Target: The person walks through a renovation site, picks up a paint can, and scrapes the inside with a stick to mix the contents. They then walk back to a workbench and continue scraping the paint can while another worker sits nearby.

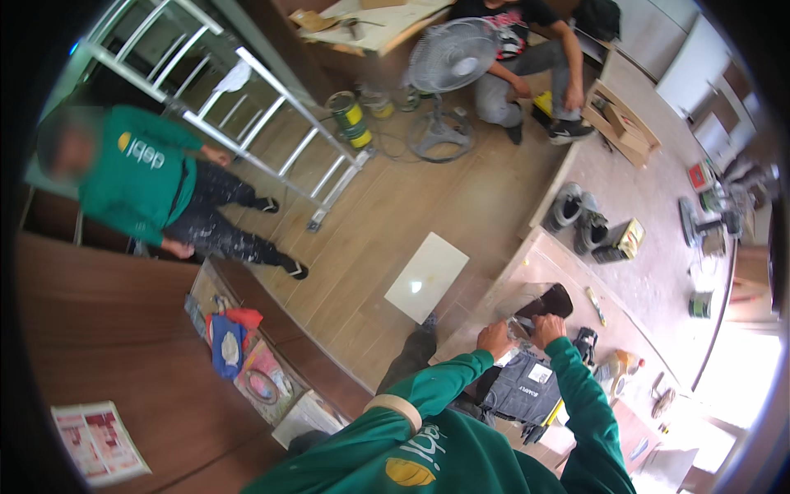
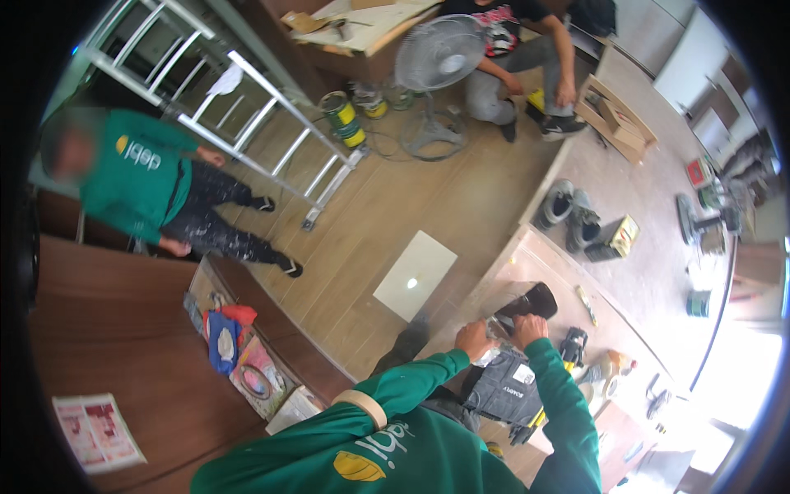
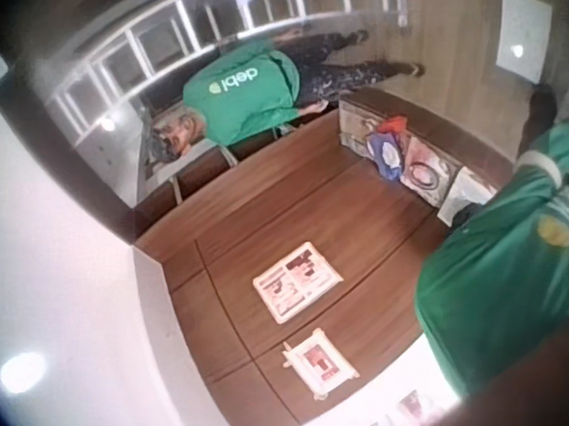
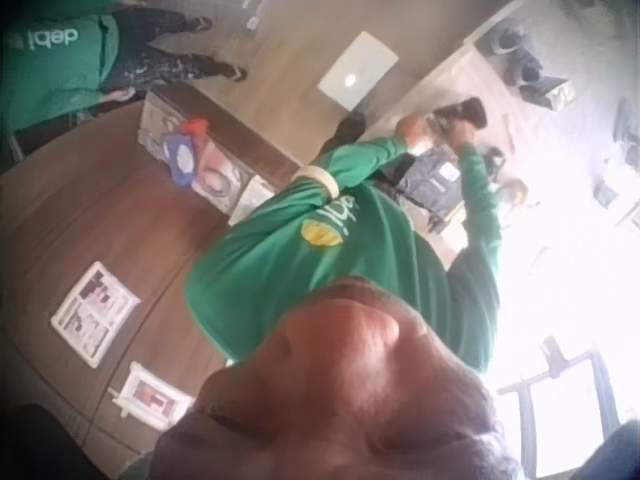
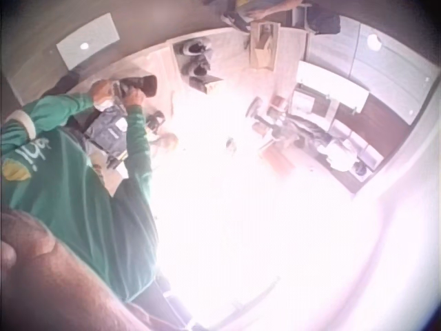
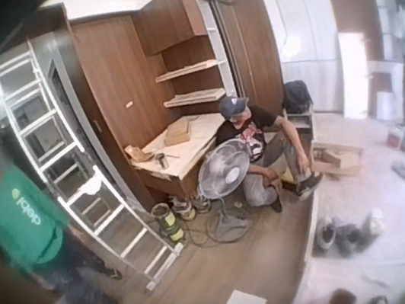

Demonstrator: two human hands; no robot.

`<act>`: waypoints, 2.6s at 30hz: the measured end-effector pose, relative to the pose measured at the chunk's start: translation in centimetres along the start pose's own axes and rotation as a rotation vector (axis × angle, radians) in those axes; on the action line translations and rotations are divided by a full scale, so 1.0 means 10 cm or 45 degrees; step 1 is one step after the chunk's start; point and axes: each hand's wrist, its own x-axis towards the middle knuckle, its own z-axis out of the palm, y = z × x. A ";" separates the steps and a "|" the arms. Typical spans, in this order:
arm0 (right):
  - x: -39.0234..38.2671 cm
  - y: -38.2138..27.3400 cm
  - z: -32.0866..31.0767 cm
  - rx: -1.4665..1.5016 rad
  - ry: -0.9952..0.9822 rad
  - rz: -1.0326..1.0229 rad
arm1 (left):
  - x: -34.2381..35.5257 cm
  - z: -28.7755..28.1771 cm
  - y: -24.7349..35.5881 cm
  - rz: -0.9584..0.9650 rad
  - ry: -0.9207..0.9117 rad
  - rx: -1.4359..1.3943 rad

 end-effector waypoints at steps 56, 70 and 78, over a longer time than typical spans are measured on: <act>-0.03 -0.15 -0.36 -0.033 -0.096 -0.009 | 0.04 -0.09 0.14 -0.109 -0.018 0.018; 0.22 -0.06 -0.65 -0.124 -0.301 0.152 | 0.00 -0.03 0.12 -0.090 0.075 0.046; 0.28 0.21 -0.80 -0.007 -0.212 0.243 | 0.05 -0.02 0.10 -0.116 0.012 0.014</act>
